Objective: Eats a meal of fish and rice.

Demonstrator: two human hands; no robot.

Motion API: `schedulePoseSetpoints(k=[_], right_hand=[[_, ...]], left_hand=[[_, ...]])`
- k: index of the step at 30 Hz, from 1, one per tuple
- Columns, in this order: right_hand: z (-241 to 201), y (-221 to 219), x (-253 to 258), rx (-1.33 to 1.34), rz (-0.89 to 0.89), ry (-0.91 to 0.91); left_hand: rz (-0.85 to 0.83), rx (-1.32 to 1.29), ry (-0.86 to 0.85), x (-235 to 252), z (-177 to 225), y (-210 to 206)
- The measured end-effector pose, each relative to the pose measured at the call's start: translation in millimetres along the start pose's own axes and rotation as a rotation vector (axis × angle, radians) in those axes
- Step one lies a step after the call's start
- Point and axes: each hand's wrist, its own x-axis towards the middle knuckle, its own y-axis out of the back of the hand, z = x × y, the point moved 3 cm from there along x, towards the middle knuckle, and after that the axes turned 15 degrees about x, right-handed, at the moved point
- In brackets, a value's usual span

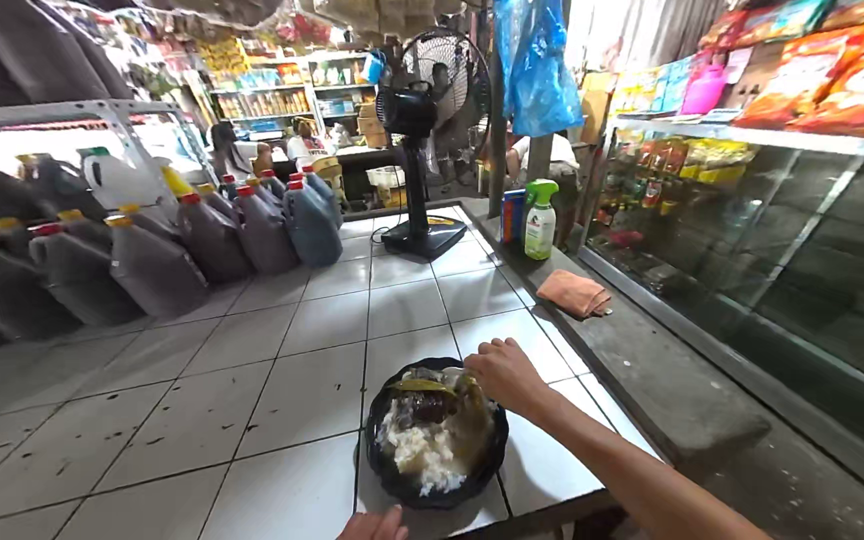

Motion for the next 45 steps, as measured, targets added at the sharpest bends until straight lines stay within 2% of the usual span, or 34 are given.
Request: schedulePoseSetpoints(k=[8,16,24,29,38,45], right_hand=[[-16,3,-19,-0.025,0.033,-0.033],[-38,12,-31,-0.125,0.005,-0.115],[-34,15,-17,-0.207,0.088,-0.117],[-27,2,-5,-0.177,0.105,0.084],[-46,0,-40,-0.331,0.228,0.238],[-78,-2,-71,-0.381,0.230,0.173]], left_hand=[[0.261,0.012,0.058,-7,-8,-25],[0.337,-0.046,0.041,-1,-12,-30],[0.327,-0.055,-0.007,2,-9,-33],[0.309,-0.078,-0.010,3,-6,-35],[0.296,-0.106,0.014,0,-4,-40],[0.269,-0.136,0.019,0,-8,-38]])
